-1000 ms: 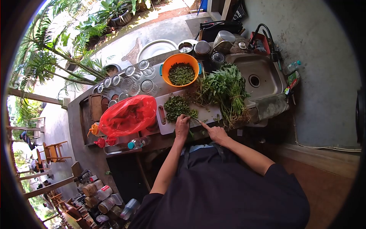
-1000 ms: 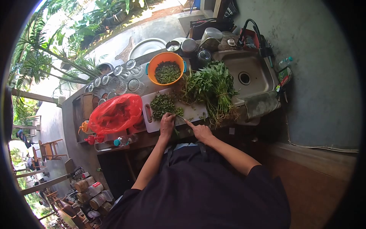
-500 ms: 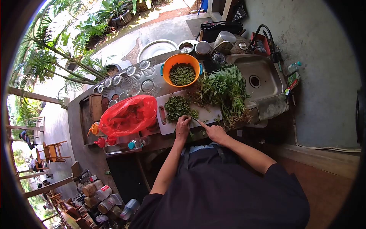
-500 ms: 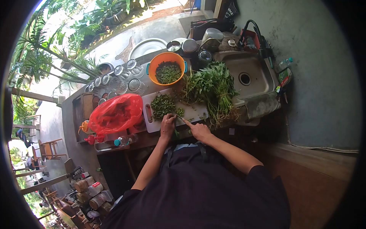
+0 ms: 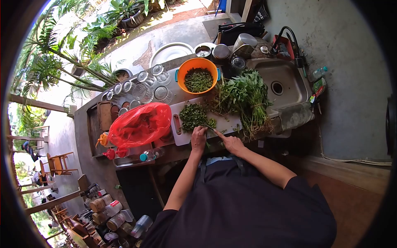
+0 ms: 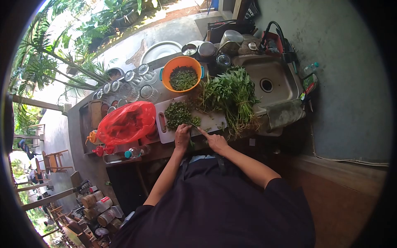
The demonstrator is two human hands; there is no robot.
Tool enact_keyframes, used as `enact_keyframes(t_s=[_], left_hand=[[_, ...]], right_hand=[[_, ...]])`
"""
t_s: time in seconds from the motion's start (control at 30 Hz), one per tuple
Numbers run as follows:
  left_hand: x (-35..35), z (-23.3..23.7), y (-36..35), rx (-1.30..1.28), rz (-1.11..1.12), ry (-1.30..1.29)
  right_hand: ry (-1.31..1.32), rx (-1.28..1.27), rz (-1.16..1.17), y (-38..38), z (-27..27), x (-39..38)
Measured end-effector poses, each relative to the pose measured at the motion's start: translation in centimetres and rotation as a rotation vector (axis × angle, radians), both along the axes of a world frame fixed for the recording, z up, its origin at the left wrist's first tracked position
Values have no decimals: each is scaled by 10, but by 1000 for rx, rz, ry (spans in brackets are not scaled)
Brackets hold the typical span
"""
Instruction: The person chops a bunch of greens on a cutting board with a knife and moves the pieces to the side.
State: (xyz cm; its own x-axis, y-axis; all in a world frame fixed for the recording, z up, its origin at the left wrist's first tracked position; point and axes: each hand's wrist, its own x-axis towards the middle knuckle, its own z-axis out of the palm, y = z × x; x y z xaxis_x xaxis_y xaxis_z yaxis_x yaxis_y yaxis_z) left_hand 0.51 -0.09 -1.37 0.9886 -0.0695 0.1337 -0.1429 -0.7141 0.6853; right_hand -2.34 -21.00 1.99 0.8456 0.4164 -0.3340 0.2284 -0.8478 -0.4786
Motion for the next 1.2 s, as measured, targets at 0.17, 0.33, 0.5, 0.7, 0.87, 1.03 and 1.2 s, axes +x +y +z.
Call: enact_keyframes(t_s=[0.17, 0.33, 0.5, 0.7, 0.87, 1.03, 1.2], left_hand=[[1, 10, -4, 37, -11, -31], [-1, 16, -2, 110, -22, -9], [-3, 10, -4, 76, 3, -18], [2, 6, -5, 63, -21, -54], [4, 3, -4, 38, -22, -24], [3, 2, -5, 43, -16, -15], [4, 7, -6, 46, -17, -19]], right_hand=[[21, -69, 19, -12, 12, -7], [42, -120, 13, -6, 13, -3], [39, -66, 9, -3, 15, -2], [39, -47, -9, -2, 28, -2], [46, -57, 2, 2, 37, 1], [62, -114, 15, 11, 57, 9], [54, -126, 6, 16, 33, 6]])
